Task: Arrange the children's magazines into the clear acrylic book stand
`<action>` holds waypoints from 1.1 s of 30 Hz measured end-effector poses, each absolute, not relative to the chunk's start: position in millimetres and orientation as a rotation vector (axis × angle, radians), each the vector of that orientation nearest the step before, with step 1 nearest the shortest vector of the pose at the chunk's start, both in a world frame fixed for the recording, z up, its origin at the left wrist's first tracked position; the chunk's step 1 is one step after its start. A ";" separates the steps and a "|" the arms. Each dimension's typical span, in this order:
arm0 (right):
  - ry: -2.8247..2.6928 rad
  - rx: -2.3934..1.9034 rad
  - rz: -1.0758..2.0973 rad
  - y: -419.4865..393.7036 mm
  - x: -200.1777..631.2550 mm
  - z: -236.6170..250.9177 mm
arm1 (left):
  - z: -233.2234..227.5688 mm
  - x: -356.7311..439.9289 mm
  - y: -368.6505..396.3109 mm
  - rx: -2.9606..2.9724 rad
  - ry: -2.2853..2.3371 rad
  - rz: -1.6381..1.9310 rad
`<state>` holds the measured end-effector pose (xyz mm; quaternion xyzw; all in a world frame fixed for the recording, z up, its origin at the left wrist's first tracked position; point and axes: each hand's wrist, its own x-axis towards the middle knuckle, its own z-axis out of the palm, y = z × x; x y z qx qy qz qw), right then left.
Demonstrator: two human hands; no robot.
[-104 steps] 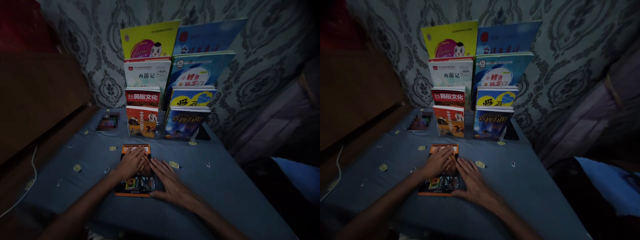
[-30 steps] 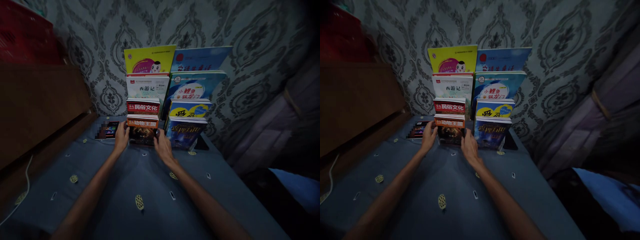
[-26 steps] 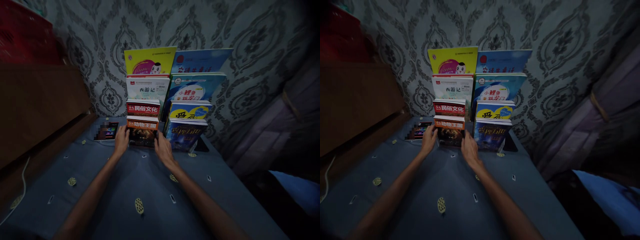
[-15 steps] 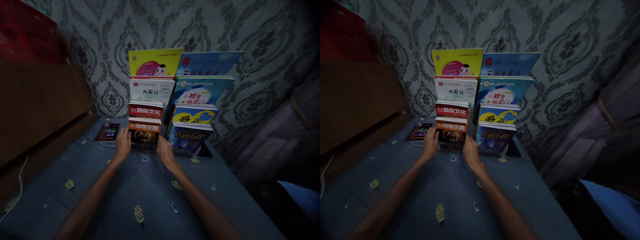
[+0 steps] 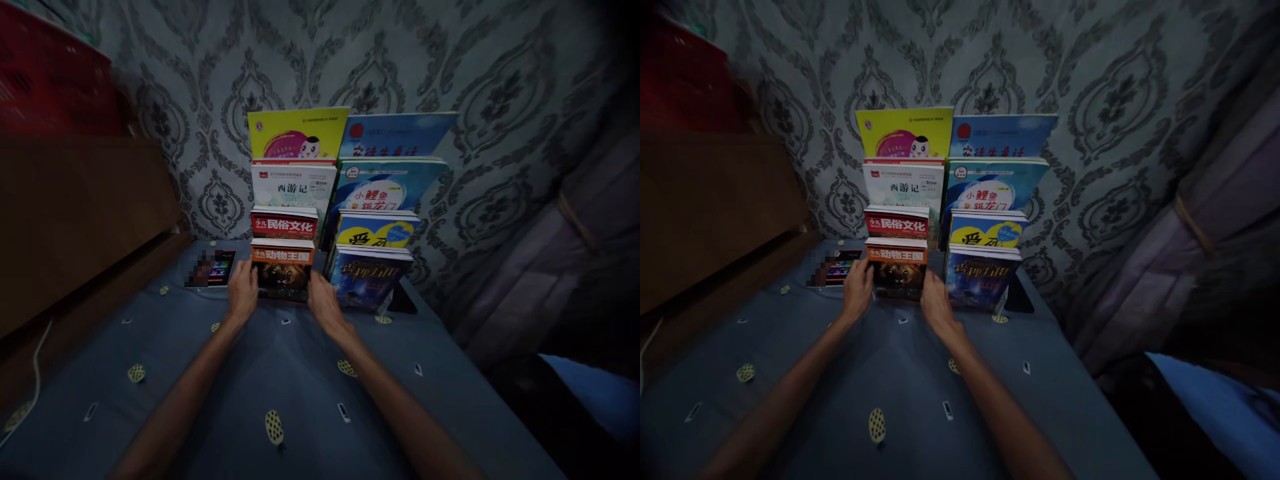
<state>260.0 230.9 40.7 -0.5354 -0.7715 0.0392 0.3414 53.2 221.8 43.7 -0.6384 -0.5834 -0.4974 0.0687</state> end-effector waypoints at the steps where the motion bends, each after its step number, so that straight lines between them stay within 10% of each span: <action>1: -2.006 -1.384 0.098 231.0 260.2 40.7 | 43.6 52.7 221.9 -1.927 -1.767 -1.491; 33: -1.985 -1.245 0.199 235.7 267.8 38.2 | 43.3 47.8 224.8 -1.956 -1.724 -1.535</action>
